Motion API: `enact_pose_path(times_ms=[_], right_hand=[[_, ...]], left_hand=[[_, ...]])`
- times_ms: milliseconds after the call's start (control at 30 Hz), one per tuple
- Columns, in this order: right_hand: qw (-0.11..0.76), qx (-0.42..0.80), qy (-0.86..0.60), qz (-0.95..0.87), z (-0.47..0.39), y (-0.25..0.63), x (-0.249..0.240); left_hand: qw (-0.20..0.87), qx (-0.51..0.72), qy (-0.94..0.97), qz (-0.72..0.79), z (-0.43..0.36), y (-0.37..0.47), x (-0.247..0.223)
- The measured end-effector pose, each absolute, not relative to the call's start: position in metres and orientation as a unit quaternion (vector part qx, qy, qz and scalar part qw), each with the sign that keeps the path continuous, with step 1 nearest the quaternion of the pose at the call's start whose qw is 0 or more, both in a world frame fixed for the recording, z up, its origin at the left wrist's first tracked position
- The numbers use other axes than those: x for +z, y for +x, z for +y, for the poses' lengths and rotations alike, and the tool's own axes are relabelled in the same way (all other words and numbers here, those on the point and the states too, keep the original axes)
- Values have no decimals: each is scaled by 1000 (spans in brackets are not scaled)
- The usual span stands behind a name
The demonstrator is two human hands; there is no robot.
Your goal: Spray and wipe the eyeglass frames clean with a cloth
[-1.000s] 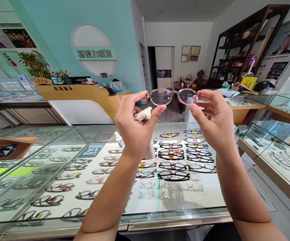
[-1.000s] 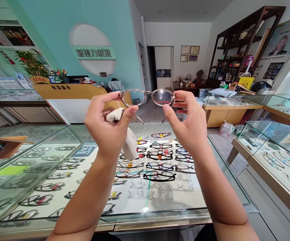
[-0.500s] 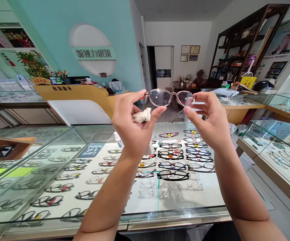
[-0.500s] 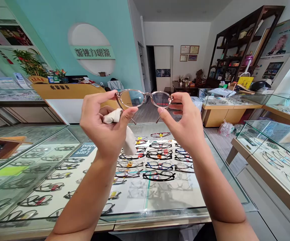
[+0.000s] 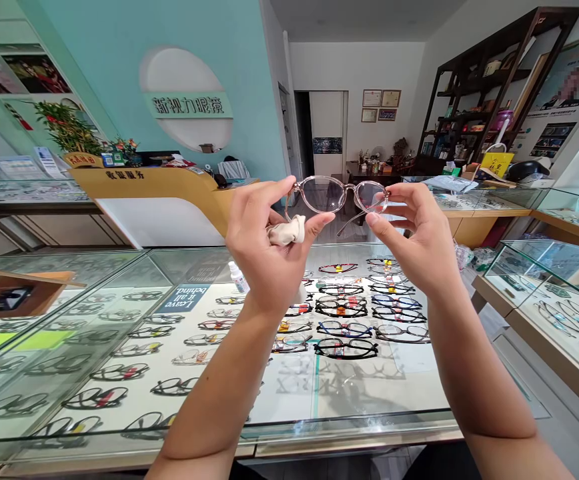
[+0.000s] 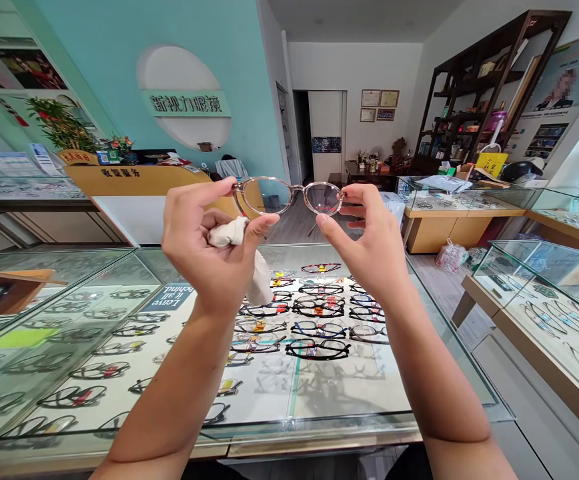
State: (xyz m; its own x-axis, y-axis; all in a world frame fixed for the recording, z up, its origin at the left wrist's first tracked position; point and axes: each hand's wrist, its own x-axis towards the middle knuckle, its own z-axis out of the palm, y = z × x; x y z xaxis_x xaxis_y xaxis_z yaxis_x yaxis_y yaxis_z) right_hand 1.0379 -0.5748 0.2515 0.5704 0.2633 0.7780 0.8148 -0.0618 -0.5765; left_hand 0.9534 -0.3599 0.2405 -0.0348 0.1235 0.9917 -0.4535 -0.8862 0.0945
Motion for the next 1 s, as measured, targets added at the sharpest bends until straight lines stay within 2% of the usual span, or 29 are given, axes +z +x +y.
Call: enact_pose_path(times_ms=[367, 700, 1000], right_hand=[[529, -296, -698, -383, -575, 1037, 251], [546, -352, -661, -375, -574, 1037, 252], [515, -417, -652, -368, -573, 1034, 252]], left_hand=[[221, 702, 672, -87, -359, 955, 238], [340, 626, 698, -73, -360, 959, 242], [349, 624, 696, -73, -360, 963, 242]])
